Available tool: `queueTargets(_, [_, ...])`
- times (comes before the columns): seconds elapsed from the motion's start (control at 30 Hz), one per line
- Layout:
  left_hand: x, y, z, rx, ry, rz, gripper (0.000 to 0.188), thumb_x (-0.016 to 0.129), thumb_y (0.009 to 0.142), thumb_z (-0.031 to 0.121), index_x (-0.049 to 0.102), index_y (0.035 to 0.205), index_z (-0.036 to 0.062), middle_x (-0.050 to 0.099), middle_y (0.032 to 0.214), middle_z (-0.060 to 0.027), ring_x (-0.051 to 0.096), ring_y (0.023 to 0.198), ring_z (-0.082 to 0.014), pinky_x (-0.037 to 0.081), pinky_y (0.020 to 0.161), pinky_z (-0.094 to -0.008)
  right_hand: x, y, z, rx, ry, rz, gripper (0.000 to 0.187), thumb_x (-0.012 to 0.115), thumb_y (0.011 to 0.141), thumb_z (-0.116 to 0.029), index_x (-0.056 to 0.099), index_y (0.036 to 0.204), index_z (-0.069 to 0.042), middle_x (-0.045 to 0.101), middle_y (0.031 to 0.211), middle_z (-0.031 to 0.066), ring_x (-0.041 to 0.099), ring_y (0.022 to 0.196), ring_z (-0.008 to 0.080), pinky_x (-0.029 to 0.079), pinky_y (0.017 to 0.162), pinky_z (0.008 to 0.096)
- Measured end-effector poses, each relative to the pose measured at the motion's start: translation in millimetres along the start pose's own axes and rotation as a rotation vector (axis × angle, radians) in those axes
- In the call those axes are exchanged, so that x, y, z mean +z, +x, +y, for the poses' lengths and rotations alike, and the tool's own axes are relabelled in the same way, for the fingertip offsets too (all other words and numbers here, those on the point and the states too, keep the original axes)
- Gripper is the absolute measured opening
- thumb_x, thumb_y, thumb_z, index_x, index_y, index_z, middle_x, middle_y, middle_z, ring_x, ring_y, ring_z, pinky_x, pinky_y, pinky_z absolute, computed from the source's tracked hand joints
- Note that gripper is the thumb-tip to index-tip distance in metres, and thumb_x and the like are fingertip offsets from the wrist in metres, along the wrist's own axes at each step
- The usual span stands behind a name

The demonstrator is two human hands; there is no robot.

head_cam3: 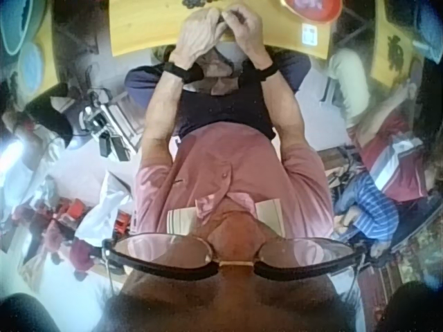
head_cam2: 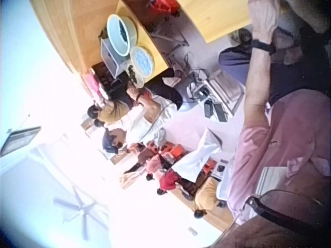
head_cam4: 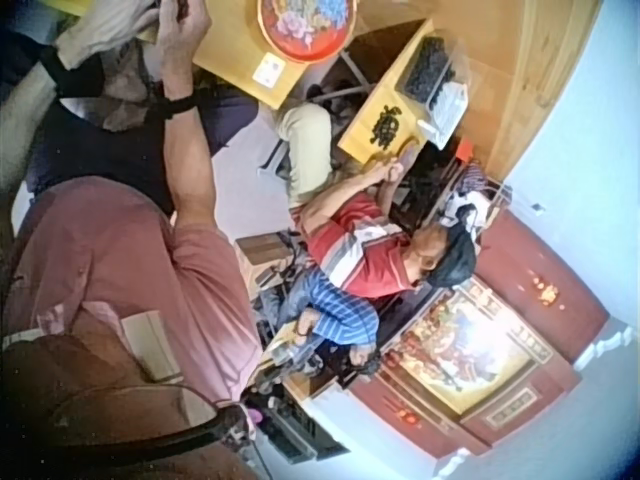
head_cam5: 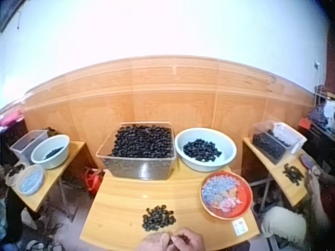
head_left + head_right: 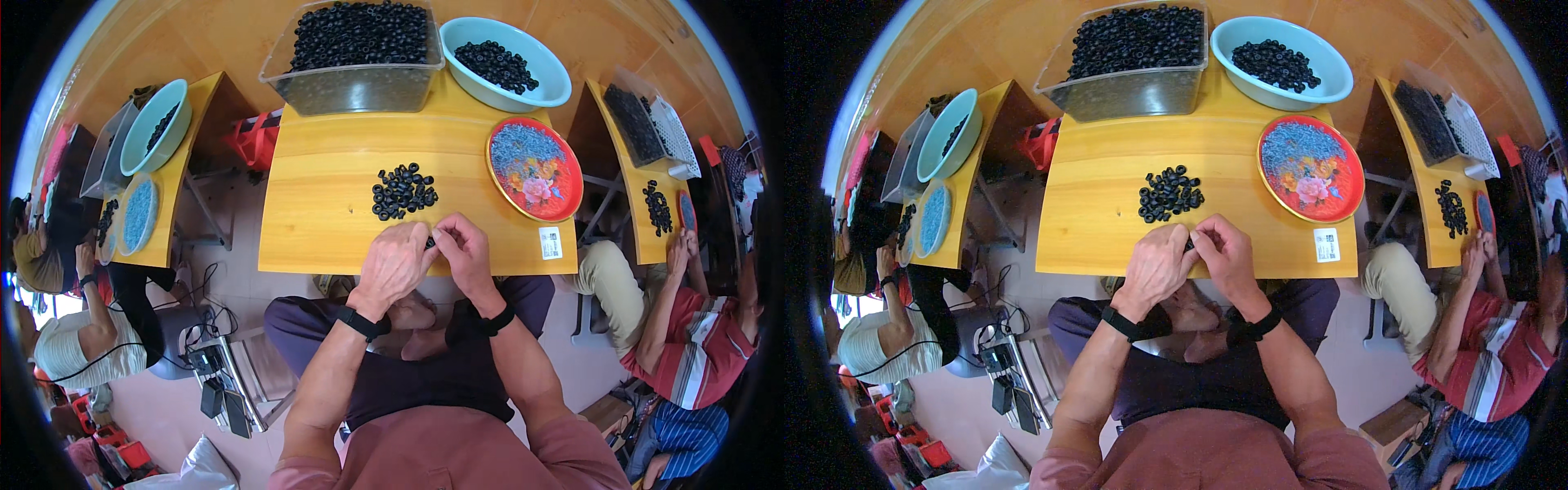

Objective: Sorting and assembling small black plastic components by hand.

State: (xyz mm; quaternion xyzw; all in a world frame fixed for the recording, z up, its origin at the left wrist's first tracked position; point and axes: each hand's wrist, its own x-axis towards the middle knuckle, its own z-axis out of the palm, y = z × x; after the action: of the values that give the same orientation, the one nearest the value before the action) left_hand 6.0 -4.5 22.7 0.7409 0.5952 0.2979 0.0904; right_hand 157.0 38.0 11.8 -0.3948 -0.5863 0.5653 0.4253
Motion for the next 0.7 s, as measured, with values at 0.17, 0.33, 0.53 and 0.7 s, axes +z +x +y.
queueTargets(0.17, [1,-1,-2,-0.001,-0.061,0.011,0.023,0.066,0.09,0.019,0.05,0.088,0.0021,0.06,0.08,-0.0181,0.062,0.08,-0.0383,0.051,0.072,-0.0468,-1,1,5,-0.032,-0.066,-0.01,0.013,0.066,0.095,-0.011,0.062,0.09,0.0,0.059,0.071,-0.002,0.053,0.065,0.004,0.044,0.059,0.023])
queueTargets(0.33, [2,-1,-2,-0.008,-0.066,0.029,0.021,0.067,0.088,0.018,0.052,0.089,0.0025,0.062,0.082,-0.0177,0.064,0.079,-0.0375,0.052,0.073,-0.0452,-1,0,5,-0.028,-0.042,-0.026,0.01,0.067,0.093,-0.009,0.062,0.09,-0.001,0.06,0.072,-0.0016,0.054,0.065,0.0043,0.045,0.06,0.0227])
queueTargets(0.53, [1,-1,-1,-0.037,-0.075,0.017,0.021,0.066,0.089,0.019,0.052,0.089,0.0025,0.062,0.079,-0.0179,0.064,0.078,-0.0378,0.052,0.072,-0.0459,-3,-1,9,-0.051,-0.029,0.004,0.009,0.069,0.09,-0.006,0.062,0.09,-0.001,0.062,0.075,-0.0021,0.056,0.068,0.0035,0.046,0.061,0.0221])
queueTargets(0.7, [-1,-1,-5,-0.007,-0.054,-0.026,0.025,0.067,0.09,0.022,0.05,0.089,0.0022,0.061,0.075,-0.0188,0.064,0.078,-0.0391,0.052,0.07,-0.0473,2,-2,1,-0.015,-0.004,-0.029,0.009,0.069,0.091,-0.006,0.062,0.089,-0.001,0.062,0.075,-0.0022,0.056,0.068,0.0033,0.047,0.062,0.0218])
